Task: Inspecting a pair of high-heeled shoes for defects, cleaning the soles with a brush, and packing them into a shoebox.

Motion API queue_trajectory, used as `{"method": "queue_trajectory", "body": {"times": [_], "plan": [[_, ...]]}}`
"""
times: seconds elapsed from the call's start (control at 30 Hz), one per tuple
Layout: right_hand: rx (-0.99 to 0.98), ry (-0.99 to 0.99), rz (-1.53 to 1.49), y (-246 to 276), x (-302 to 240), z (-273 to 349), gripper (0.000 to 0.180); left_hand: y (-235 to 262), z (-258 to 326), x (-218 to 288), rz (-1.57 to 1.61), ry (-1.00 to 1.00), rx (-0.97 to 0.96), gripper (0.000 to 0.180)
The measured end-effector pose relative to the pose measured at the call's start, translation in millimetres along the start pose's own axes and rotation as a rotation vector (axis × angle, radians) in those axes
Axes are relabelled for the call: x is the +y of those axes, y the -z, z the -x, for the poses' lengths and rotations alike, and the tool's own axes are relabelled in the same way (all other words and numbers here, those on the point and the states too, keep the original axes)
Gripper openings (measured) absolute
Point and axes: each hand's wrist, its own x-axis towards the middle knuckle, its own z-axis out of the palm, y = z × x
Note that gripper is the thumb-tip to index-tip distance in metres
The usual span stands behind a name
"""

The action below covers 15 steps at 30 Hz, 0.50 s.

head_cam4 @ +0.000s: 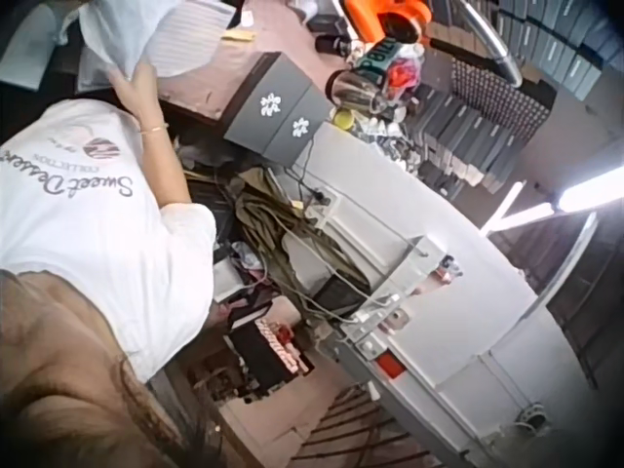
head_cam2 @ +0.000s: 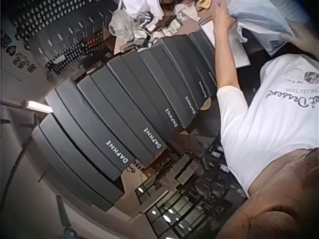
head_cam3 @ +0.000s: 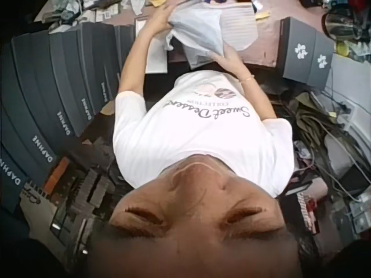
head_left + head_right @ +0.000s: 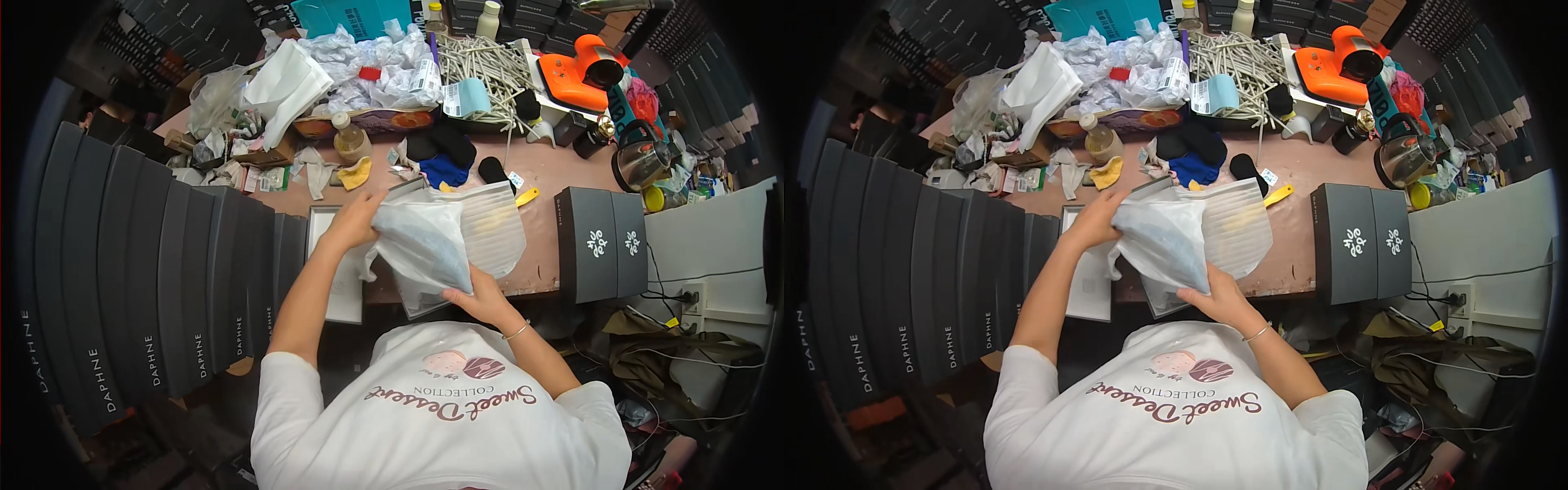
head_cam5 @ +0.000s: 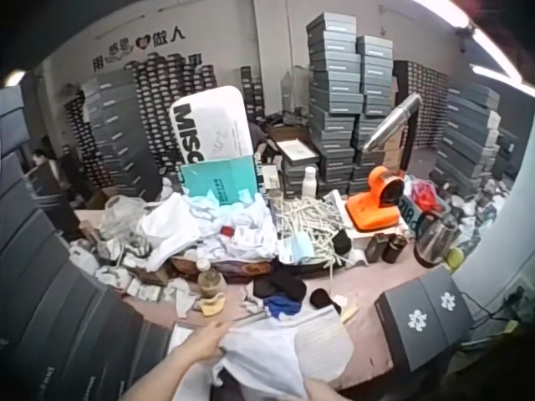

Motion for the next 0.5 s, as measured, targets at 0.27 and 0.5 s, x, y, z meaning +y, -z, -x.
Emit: {"method": "queue_trajectory", "body": {"times": [0.27, 0.5], "plan": [[0.146, -0.35, 0.136, -59, 83, -11, 0.048, -152, -28, 27, 0.34, -0.014, 0.585, 0.086], [-0.138, -0.127, 0.162, -20, 49, 27, 0.029, -229, -41, 54, 1.232, 0.41, 0.681, 0.076]]}}
